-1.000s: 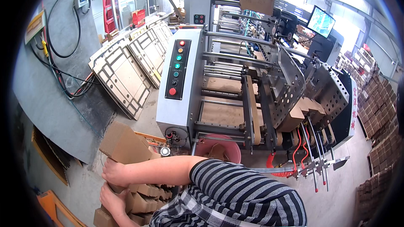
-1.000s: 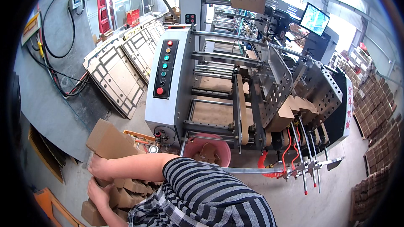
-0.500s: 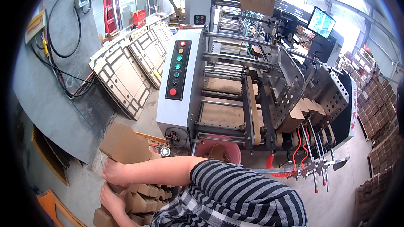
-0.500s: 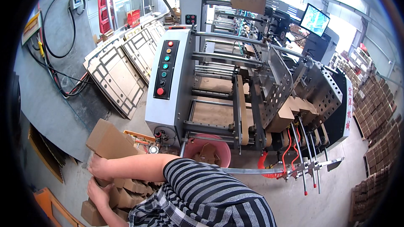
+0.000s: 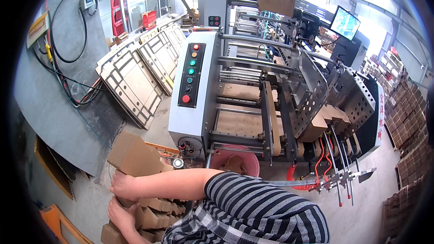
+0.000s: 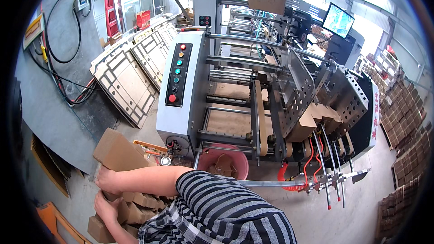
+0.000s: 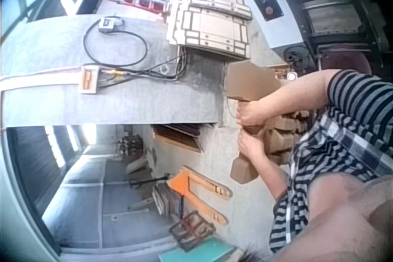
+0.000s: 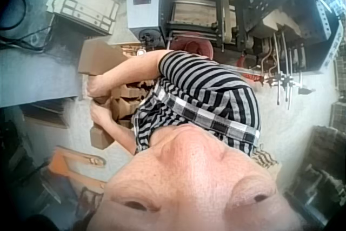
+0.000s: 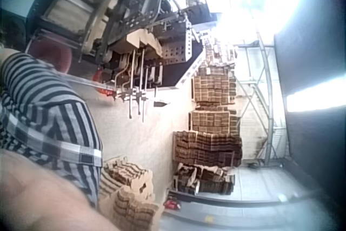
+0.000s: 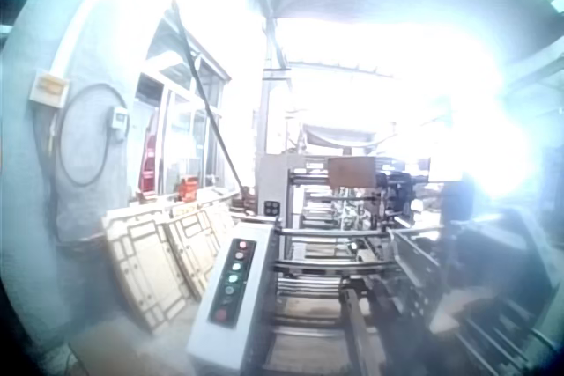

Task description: The person picks up flat cardboard pieces from a stack, folds them into box shapes, and places them onto a conveyor machine. The person repeatedly handles cardboard pieces, folding and feeding them into the machine.

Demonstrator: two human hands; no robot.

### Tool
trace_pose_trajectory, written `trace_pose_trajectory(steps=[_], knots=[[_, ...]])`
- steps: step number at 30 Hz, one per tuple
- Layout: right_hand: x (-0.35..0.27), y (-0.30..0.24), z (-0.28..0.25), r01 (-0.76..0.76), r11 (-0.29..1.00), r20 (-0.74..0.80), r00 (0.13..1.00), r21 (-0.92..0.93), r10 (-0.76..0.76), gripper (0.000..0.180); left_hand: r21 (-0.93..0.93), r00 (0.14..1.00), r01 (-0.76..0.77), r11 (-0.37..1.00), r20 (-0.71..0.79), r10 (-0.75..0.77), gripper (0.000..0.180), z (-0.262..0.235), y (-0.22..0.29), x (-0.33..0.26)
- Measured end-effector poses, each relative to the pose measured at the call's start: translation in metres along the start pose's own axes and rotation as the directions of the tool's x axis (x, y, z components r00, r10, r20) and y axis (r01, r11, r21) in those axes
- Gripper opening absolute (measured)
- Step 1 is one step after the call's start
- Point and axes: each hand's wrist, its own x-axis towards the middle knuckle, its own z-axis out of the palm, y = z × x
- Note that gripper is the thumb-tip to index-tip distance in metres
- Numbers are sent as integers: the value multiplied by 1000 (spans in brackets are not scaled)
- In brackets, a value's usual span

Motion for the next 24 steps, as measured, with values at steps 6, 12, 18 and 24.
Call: trace_pose_trajectory(steps=[6, 12, 18, 24], knots=[[1, -1, 5, -2, 1000, -20, 1000, -7, 2, 37, 6, 1000, 3, 1000, -1, -3, 75, 2, -2, 1], [0, -1, 8, 4, 1000, -60, 998, -11, -5, 37, 4, 1000, 8, 1000, 8, -8, 76, 1, -1, 1], [0, -1, 9, 10, 1000, -77, 997, -20, -12, 37, 2, 1000, -9, 1000, -17, 9, 75, 4, -4, 0], [-1, -1, 11, 2, 1000, -107, 994, -8, -3, 39, -8, 1000, -16, 1000, -25, 15, 74, 6, -7, 0]])
